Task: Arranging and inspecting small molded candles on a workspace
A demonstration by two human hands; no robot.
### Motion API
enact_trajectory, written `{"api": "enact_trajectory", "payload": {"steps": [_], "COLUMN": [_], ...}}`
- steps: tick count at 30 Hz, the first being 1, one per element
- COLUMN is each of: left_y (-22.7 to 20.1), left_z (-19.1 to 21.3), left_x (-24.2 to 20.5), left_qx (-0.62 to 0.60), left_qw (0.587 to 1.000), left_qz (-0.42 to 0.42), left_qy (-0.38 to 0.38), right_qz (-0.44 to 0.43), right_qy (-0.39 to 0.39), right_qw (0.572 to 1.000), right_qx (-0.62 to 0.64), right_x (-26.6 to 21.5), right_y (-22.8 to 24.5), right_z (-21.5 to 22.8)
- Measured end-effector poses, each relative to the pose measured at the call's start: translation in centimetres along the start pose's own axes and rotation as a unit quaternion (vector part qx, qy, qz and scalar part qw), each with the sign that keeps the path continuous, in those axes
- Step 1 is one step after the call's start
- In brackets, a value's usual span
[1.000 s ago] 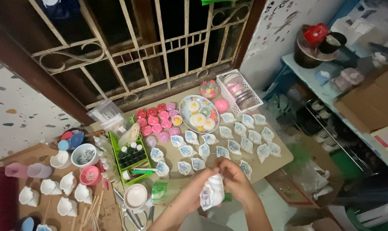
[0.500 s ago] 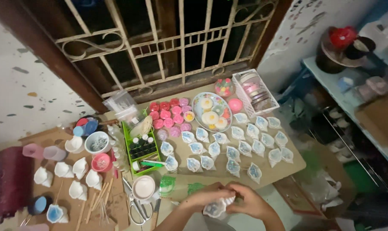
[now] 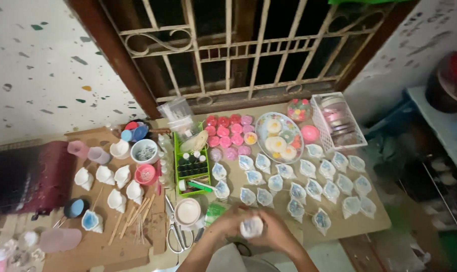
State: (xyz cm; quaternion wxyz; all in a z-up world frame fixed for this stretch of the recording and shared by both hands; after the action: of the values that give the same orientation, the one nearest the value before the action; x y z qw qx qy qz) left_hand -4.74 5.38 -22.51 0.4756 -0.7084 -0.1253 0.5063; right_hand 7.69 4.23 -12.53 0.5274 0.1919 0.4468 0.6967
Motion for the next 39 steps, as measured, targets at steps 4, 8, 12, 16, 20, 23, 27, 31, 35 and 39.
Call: {"api": "enact_trajectory", "payload": {"steps": [4,8,12,16,20,23,27,31,35,39], "left_y": [-0.2,3.5,8.0,15.7,23.9,23.7,22.7,16.6,13.6,10.8], "left_z": [5.9,10.0,11.1,11.4,12.0,12.7,12.8,13.5,12.5,11.0], "left_x": [-3.1,-4.7,-5.6,-5.0,-1.7,-2.5,-2.6,-6.0,-5.4,-6.4], "left_qx": [-0.314,-0.419,-0.404,-0.427,-0.450,-0.417,-0.452,-0.118,0.080,0.157], "left_qw": [0.939,0.877,0.871,0.835,0.825,0.828,0.815,0.906,0.918,0.892], "left_qz": [0.008,-0.022,0.026,0.069,0.029,0.014,-0.023,0.046,0.028,-0.064], "left_qy": [-0.144,-0.234,-0.279,-0.339,-0.340,-0.374,-0.363,-0.403,-0.387,-0.420], "right_qz": [0.026,-0.116,-0.134,-0.184,-0.163,-0.142,-0.156,-0.139,-0.183,-0.092], "right_qy": [-0.144,-0.276,-0.219,-0.228,-0.285,-0.347,-0.313,-0.289,-0.315,-0.379], "right_qw": [0.989,0.914,0.937,0.892,0.869,0.840,0.839,0.893,0.878,0.904], "right_qx": [0.012,-0.273,-0.236,-0.344,-0.369,-0.393,-0.416,-0.317,-0.311,-0.177], "right_x": [8.7,16.0,19.4,20.1,20.2,19.7,20.0,17.8,8.7,-2.3], "right_y": [-4.2,-7.9,-10.0,-10.4,-9.6,-9.5,-10.6,-10.4,-12.6,-18.3], "right_z": [0.1,-1.5,-4.4,-5.6,-5.4,-5.3,-5.7,-3.4,2.2,2.9]}}
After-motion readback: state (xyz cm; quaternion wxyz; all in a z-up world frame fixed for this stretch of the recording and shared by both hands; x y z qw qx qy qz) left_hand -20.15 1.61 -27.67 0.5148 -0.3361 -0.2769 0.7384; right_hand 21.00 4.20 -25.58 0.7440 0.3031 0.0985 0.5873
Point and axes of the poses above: each hand's wrist, its own x-axis towards the middle knuckle, its own z-axis out of the back of the hand, y = z × x, the point moved 10 cm from there along x, towards the middle knuckle, and after that the axes turned 4 degrees about y, right-handed, at the moved point
